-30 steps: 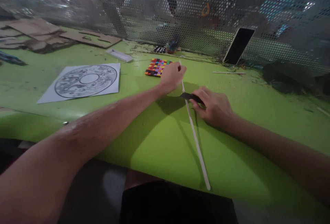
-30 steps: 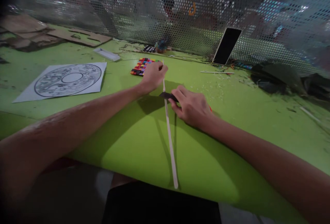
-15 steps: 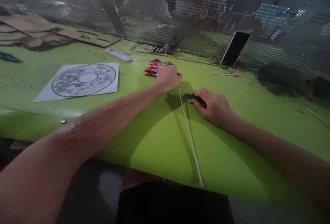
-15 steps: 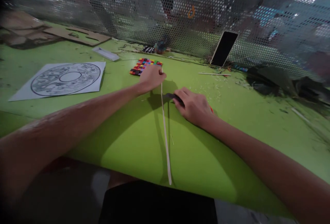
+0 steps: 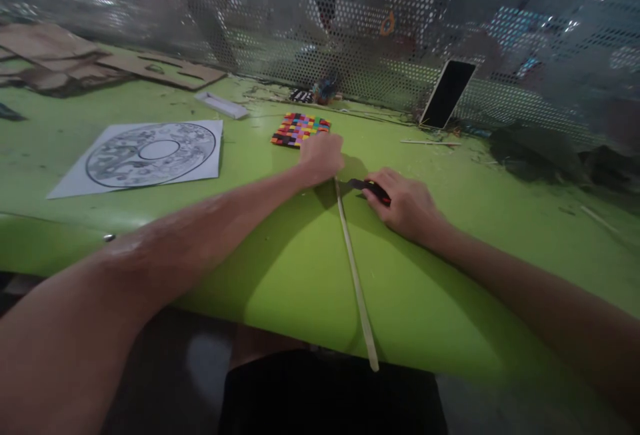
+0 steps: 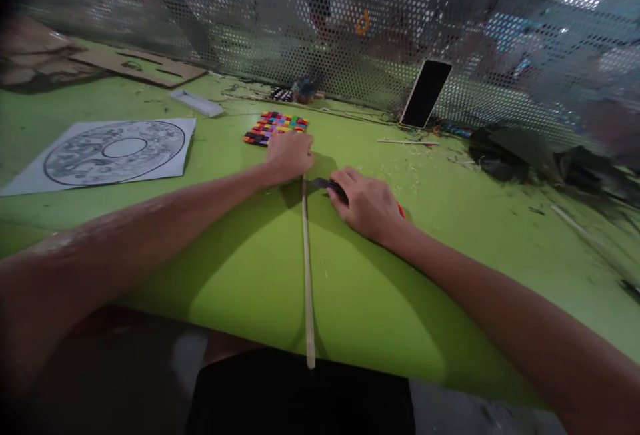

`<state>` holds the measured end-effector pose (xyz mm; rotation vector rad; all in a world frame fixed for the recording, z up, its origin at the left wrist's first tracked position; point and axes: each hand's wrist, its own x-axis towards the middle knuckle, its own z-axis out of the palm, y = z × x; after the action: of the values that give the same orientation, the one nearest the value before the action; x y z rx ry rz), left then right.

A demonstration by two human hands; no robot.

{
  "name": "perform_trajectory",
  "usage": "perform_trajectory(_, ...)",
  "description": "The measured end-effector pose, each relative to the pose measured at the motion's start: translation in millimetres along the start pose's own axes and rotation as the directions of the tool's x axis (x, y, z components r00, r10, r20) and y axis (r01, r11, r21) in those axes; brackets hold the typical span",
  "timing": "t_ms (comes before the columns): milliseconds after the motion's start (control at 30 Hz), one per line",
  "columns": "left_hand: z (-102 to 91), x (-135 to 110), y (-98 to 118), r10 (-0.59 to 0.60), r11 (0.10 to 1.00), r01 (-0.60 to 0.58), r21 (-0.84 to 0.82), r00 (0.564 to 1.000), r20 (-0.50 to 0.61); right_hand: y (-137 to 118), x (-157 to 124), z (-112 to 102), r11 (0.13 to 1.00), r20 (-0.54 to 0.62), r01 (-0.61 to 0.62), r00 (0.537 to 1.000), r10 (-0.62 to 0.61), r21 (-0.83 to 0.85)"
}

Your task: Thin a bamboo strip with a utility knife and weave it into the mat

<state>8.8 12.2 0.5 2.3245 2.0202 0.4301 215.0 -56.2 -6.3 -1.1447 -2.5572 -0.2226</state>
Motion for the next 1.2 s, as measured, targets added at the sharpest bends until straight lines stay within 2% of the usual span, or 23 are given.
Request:
perform_trajectory(133, 3.8, 1, -3, 0.034, 0.999, -0.033, 0.035, 0.999, -0.006, -1, 0, -3, 0.999, 0.06, 0.033, 0.998, -0.033, 0.003)
perform_trajectory(233, 6.7, 3, -5, 0.066, 0.997, -0.065, 0.046, 0.998, -0.021, -6, 1, -7, 0.997, 0.165, 0.072, 0.984, -0.066, -0.027)
perform_trajectory(333, 6.4, 4, -5, 0.081, 0.995, -0.08, 0.066, 0.997, -0.008, -14, 5, -12, 0.996, 0.287, 0.042, 0.958, -0.018, -0.078)
perform_trajectory(400, 4.8, 3, -3, 0.083, 0.993, -0.084, 0.078, 0.996, 0.014, -20, 7, -15, 0.994, 0.315, 0.027, 0.949, 0.008, -0.108)
perform_trajectory(533, 2.2, 2, 0, 0.071, 0.994, -0.073, 0.076, 0.997, 0.031, -28, 9, -14, 0.985, 0.256, 0.042, 0.967, 0.003, -0.169)
perform_trajectory(667, 3.1, 2, 0, 0.076, 0.995, -0.078, 0.068, 0.996, 0.034, -32, 9, -13, 0.981, 0.265, 0.011, 0.963, 0.042, -0.194)
perform_trajectory(800, 4.3, 2, -4, 0.229, 0.972, -0.223, 0.077, 0.97, -0.083, -30, 9, -14, 0.978, 0.247, -0.045, 0.964, 0.097, -0.206)
perform_trajectory(900, 4.0, 2, -6, 0.303, 0.949, -0.293, 0.113, 0.95, -0.079, -23, 9, -18, 0.981, 0.252, -0.096, 0.958, 0.138, -0.17)
perform_trajectory(1033, 1.2, 3, -4, 0.159, 0.973, -0.155, 0.173, 0.987, -0.014, -9, -2, -33, 0.972, 0.232, -0.194, 0.947, 0.221, -0.134)
perform_trajectory(1200, -17.0, -1, 2, 0.061, 0.975, -0.069, 0.209, 0.997, 0.045, 10, -32, -61, 0.936, 0.117, -0.241, 0.954, 0.277, -0.259)
